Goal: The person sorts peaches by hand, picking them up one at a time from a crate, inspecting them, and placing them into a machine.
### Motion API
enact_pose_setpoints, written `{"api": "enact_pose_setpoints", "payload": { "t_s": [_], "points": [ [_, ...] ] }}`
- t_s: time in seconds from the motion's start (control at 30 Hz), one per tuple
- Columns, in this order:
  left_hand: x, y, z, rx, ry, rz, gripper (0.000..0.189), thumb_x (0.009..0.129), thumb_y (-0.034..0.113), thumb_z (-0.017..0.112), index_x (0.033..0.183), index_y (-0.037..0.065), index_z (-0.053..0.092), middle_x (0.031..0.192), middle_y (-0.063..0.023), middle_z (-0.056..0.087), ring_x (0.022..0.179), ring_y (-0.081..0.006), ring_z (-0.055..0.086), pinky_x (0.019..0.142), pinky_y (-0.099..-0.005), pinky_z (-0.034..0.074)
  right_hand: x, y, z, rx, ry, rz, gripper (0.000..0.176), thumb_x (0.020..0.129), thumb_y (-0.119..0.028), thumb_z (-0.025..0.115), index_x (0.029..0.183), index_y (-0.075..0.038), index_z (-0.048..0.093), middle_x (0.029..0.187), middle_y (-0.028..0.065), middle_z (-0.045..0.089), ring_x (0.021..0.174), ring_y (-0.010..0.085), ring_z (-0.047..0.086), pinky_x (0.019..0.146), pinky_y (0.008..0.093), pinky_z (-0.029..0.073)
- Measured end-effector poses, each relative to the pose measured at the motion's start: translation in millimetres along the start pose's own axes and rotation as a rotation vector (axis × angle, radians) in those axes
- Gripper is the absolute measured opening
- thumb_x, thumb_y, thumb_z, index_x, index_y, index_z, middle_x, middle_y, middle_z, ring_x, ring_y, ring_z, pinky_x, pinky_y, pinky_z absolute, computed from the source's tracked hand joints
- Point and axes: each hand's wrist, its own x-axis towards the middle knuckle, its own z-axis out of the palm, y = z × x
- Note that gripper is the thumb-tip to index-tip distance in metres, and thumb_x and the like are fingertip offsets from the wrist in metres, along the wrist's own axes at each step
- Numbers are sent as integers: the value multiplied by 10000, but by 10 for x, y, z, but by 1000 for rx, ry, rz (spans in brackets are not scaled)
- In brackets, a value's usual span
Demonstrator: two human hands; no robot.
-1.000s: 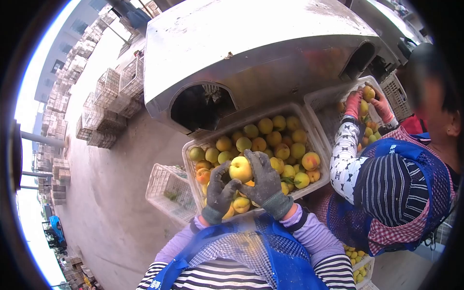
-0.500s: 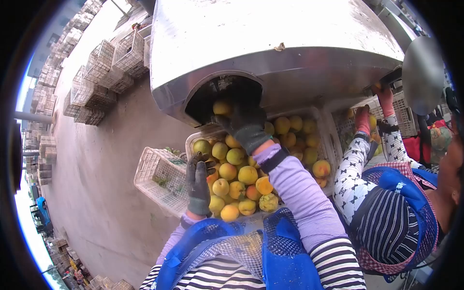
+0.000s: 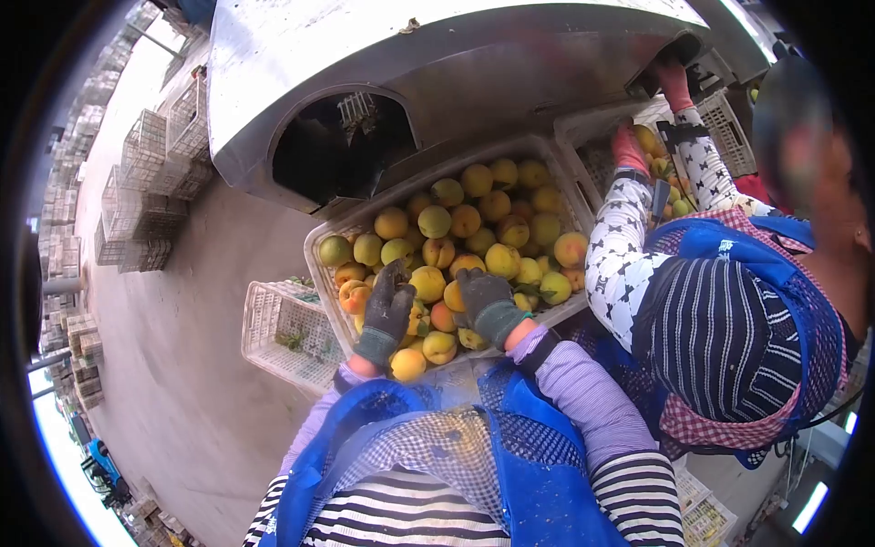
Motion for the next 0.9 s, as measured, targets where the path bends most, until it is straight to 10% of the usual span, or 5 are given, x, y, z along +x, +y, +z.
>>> {"api": "enact_pose_setpoints", "payload": {
  "t_s": [0.13,0.37,0.9],
  "points": [
    [-78,304,-12,-185,-174,-23,523,998,185,597,1467,25,431,1332,-137,573,1170,-219,579,993,-332,473,-172,248,-77,867,241,-280,883,738,-406,837,1433,-22,450,1257,181,609,1162,328,613,994,413,484],
    [-97,452,-108,-932,-164,-317,394,1059,265,474,1378,34,472,1304,-114,573,1174,-207,598,996,-338,505,-343,-341,-337,589,654,-358,837,738,-374,834,1431,-62,482,1290,188,535,1162,347,565,980,427,482],
    [314,427,-792,-642,216,-50,380,1080,266,421,1355,12,489,1178,-123,635,951,-177,656,808,-302,562,1048,-1102,-929,308,976,-223,422,785,-371,766,1071,-81,653,944,140,656,785,346,668,676,452,534]
  ]
}}
